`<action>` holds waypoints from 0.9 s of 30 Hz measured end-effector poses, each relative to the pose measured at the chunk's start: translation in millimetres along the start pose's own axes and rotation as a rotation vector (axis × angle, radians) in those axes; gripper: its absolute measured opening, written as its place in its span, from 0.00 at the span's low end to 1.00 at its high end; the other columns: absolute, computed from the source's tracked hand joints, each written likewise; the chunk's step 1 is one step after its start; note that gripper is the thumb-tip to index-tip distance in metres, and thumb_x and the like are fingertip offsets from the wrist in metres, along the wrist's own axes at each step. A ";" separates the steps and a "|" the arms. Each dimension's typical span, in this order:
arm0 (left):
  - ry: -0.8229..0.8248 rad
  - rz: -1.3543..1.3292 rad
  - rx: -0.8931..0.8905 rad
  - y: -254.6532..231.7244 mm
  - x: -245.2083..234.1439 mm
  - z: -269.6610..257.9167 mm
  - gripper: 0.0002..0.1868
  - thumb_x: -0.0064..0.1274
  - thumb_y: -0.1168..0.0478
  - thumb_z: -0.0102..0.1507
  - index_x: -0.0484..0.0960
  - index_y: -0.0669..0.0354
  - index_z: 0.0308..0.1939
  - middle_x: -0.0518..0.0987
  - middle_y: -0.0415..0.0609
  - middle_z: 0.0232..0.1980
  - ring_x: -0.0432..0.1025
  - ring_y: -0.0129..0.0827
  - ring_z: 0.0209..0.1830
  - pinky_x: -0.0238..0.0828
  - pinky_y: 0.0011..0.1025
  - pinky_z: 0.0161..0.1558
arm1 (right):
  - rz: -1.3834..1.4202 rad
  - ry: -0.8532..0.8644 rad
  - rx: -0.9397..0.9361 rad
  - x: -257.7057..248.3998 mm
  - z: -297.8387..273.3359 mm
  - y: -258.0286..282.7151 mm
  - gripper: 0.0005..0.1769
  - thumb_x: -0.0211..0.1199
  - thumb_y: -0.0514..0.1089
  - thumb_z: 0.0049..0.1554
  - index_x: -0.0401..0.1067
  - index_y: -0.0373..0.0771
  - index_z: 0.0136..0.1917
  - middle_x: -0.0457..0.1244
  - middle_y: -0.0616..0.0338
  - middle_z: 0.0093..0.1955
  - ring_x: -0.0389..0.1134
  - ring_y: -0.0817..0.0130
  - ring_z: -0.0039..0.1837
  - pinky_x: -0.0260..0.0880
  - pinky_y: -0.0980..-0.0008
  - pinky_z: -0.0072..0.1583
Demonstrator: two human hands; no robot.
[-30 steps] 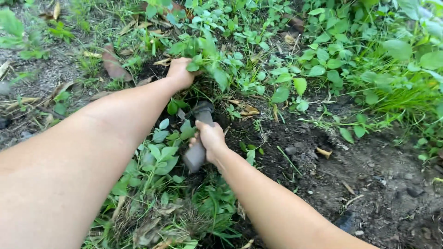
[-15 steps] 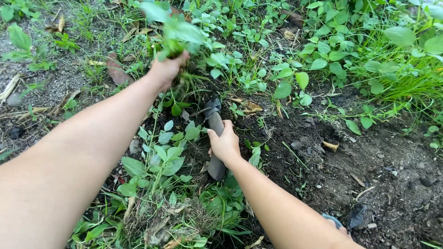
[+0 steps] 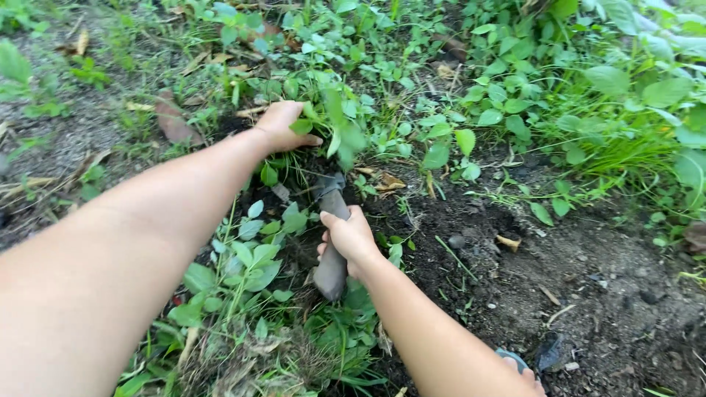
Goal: Removing weeds and loosening soil from a garden patch using a hand tool.
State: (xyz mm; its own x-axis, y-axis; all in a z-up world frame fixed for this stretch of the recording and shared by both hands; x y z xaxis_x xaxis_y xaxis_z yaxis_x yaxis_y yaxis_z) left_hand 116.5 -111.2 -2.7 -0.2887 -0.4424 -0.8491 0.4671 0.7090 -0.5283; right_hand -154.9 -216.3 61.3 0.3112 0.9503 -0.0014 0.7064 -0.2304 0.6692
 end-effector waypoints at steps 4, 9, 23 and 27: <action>-0.041 0.109 0.035 -41.3 14.4 3.1 0.37 0.72 0.35 0.51 0.82 0.53 0.54 0.79 0.58 0.54 0.72 0.54 0.57 0.71 0.46 0.61 | 0.334 0.015 0.147 9.2 -36.6 -9.4 0.14 0.57 0.43 0.62 0.57 0.42 0.57 0.58 0.60 0.35 0.62 0.67 0.33 0.69 0.61 0.37; -0.084 0.109 -0.093 -39.2 42.9 13.8 0.22 0.63 0.57 0.55 0.84 0.42 0.54 0.77 0.55 0.57 0.70 0.55 0.58 0.71 0.48 0.56 | 0.784 0.017 0.242 38.6 0.5 -23.1 0.09 0.57 0.42 0.63 0.60 0.40 0.54 0.57 0.58 0.37 0.61 0.67 0.33 0.69 0.59 0.39; -0.348 -0.419 -0.205 26.7 10.7 15.5 0.13 0.60 0.54 0.63 0.87 0.51 0.50 0.85 0.55 0.45 0.79 0.48 0.47 0.74 0.42 0.49 | -0.059 -0.131 -0.196 23.3 28.7 -1.9 0.15 0.60 0.44 0.60 0.58 0.43 0.55 0.60 0.60 0.35 0.62 0.67 0.29 0.68 0.62 0.34; -0.370 -0.389 -0.311 17.8 11.6 18.6 0.22 0.66 0.48 0.59 0.85 0.52 0.52 0.84 0.55 0.49 0.78 0.48 0.51 0.74 0.41 0.55 | 0.387 0.036 0.119 17.4 13.4 -1.6 0.12 0.58 0.43 0.62 0.58 0.38 0.53 0.57 0.60 0.34 0.61 0.68 0.30 0.68 0.61 0.34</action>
State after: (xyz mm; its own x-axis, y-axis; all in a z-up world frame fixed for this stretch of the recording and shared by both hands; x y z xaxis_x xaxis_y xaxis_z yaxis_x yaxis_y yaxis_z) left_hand 137.1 -113.9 -21.9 -0.0535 -0.8221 -0.5669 0.1044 0.5600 -0.8219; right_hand -142.1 -202.2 50.2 0.5476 0.7949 0.2614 0.6106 -0.5932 0.5247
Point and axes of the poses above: each hand's wrist, its own z-axis towards the middle knuckle, its own x-axis out of the palm, y = z × x, the point moved 4 cm from there along z, towards the middle knuckle
